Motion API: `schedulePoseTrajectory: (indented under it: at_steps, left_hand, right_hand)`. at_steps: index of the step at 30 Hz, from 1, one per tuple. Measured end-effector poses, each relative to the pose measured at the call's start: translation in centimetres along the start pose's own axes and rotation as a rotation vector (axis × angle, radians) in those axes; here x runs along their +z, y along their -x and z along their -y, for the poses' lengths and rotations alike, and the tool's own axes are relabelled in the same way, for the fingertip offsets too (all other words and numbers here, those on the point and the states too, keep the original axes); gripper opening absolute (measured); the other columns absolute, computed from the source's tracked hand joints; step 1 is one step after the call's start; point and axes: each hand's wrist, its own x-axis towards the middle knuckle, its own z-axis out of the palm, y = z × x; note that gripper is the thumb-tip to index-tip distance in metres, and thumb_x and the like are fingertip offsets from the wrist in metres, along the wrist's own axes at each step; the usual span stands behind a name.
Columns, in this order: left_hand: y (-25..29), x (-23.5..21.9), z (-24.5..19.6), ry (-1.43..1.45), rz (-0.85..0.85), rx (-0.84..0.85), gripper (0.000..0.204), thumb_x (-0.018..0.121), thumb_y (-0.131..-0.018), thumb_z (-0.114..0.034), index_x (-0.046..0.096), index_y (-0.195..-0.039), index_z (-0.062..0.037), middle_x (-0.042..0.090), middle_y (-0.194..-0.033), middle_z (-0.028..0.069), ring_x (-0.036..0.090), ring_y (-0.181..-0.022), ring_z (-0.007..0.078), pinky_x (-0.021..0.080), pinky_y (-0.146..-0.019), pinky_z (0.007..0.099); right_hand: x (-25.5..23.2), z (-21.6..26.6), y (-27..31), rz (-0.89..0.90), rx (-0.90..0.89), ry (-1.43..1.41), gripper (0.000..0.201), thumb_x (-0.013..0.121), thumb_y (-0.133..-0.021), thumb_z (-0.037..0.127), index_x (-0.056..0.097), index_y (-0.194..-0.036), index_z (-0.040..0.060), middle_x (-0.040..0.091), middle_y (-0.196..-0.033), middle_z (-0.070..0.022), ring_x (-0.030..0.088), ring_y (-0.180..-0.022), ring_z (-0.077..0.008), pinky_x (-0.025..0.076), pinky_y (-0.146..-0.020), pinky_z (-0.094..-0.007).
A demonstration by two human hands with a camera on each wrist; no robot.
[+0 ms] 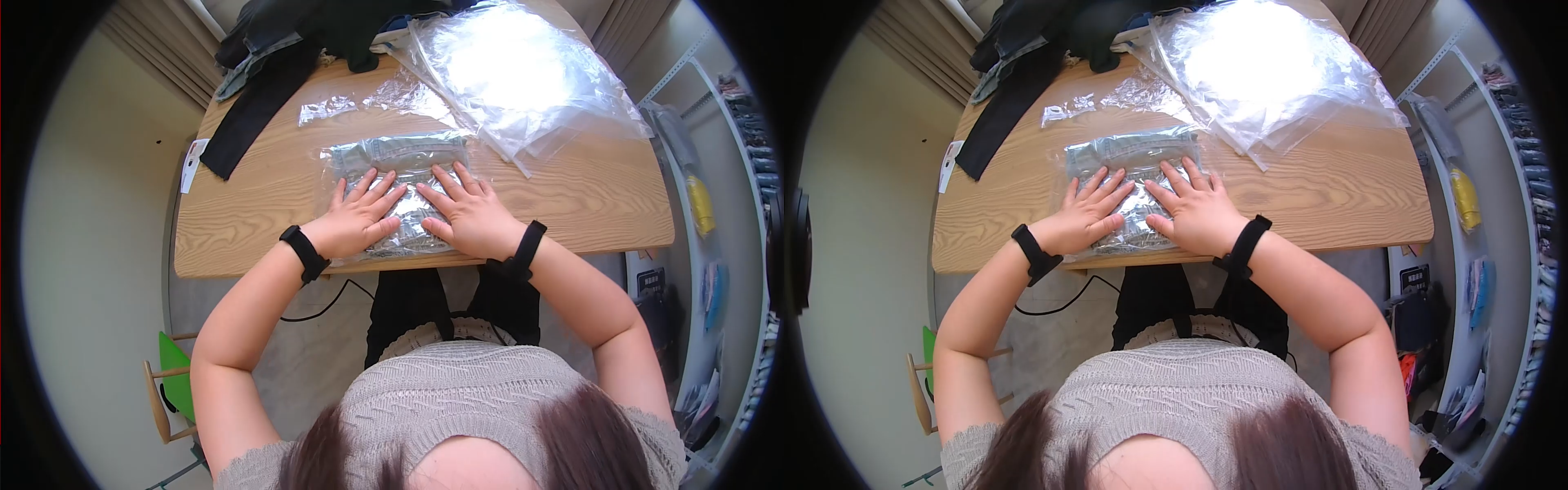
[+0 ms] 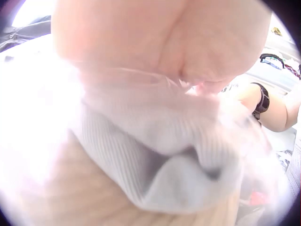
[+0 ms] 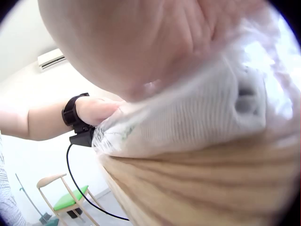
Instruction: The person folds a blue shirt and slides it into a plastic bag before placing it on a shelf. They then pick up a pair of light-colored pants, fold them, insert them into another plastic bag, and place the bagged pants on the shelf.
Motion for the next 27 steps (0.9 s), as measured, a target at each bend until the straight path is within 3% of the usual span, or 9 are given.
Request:
schedulePoseTrajectory:
  at_steps: [2, 5, 8, 9, 12, 16, 27]
  left_hand:
    - [0.1, -1.2, 0.2, 0.007, 0.022, 0.006, 0.064, 0.034, -0.093, -0.053, 0.022, -0.146, -0.0173, 0.012, -0.153, 0.0135, 0.003, -0.141, 0.0336, 0.003, -0.109, 0.0575]
    - [0.7, -3.1, 0.2, -0.365, 0.010, 0.053, 0.069, 0.033, -0.090, -0.061, 0.029, -0.143, -0.0173, 0.013, -0.152, 0.0155, 0.007, -0.141, 0.0346, 0.010, -0.110, 0.0547]
    - [0.9, -4.0, 1.1, -0.425, 0.023, 0.011, 0.075, 0.035, -0.086, -0.066, 0.027, -0.144, -0.0176, 0.014, -0.152, 0.0162, 0.007, -0.141, 0.0346, 0.011, -0.110, 0.0549]
    - [0.6, -3.4, 2.1, -0.381, 0.021, 0.016, 0.081, 0.031, -0.084, -0.072, 0.023, -0.145, -0.0197, 0.014, -0.152, 0.0157, 0.005, -0.141, 0.0328, 0.010, -0.110, 0.0542]
    - [0.6, -2.7, 2.8, -0.262, 0.035, -0.005, 0.084, 0.030, -0.083, -0.074, 0.021, -0.146, -0.0202, 0.009, -0.152, 0.0154, 0.003, -0.141, 0.0342, 0.010, -0.110, 0.0543]
    - [0.2, -1.7, 4.0, -0.041, 0.030, -0.013, 0.086, 0.037, -0.081, -0.074, 0.023, -0.145, -0.0197, 0.003, -0.153, 0.0161, -0.004, -0.140, 0.0372, 0.007, -0.110, 0.0562]
    - [0.0, -1.1, 4.5, -0.005, -0.003, 0.010, 0.083, 0.044, -0.080, -0.070, 0.025, -0.145, -0.0216, 0.004, -0.153, 0.0156, -0.006, -0.140, 0.0387, 0.003, -0.110, 0.0559]
  right_hand:
    - [-1.7, 0.1, -0.3, 0.069, -0.007, 0.055, 0.063, 0.035, -0.091, 0.056, 0.035, -0.140, 0.0169, 0.021, -0.150, -0.0142, 0.013, -0.139, -0.0356, 0.015, -0.108, -0.0564]
    - [-4.0, 0.2, -0.9, 0.165, -0.058, 0.230, 0.066, 0.034, -0.090, 0.058, 0.034, -0.141, 0.0165, 0.020, -0.150, -0.0131, 0.012, -0.140, -0.0331, 0.014, -0.109, -0.0550]
    - [-4.9, -0.6, -1.6, 0.239, -0.120, 0.384, 0.070, 0.031, -0.089, 0.063, 0.029, -0.143, 0.0190, 0.019, -0.150, -0.0129, 0.011, -0.141, -0.0306, 0.014, -0.110, -0.0554]
    - [-4.9, -1.0, -1.8, 0.260, -0.135, 0.362, 0.070, 0.029, -0.090, 0.063, 0.027, -0.144, 0.0195, 0.017, -0.151, -0.0129, 0.009, -0.141, -0.0305, 0.014, -0.110, -0.0560]
    - [-4.3, -2.0, -2.0, 0.291, -0.153, 0.273, 0.070, 0.025, -0.091, 0.063, 0.021, -0.146, 0.0202, 0.012, -0.152, -0.0124, 0.005, -0.141, -0.0318, 0.014, -0.109, -0.0575]
    - [-3.1, -3.1, -2.2, 0.272, -0.160, 0.168, 0.071, 0.026, -0.090, 0.064, 0.021, -0.146, 0.0195, 0.010, -0.152, -0.0142, 0.002, -0.141, -0.0335, 0.012, -0.109, -0.0567]
    - [-2.6, -3.4, -2.3, 0.238, -0.161, 0.131, 0.071, 0.027, -0.090, 0.064, 0.023, -0.145, 0.0192, 0.011, -0.152, -0.0158, 0.001, -0.141, -0.0349, 0.011, -0.110, -0.0556]
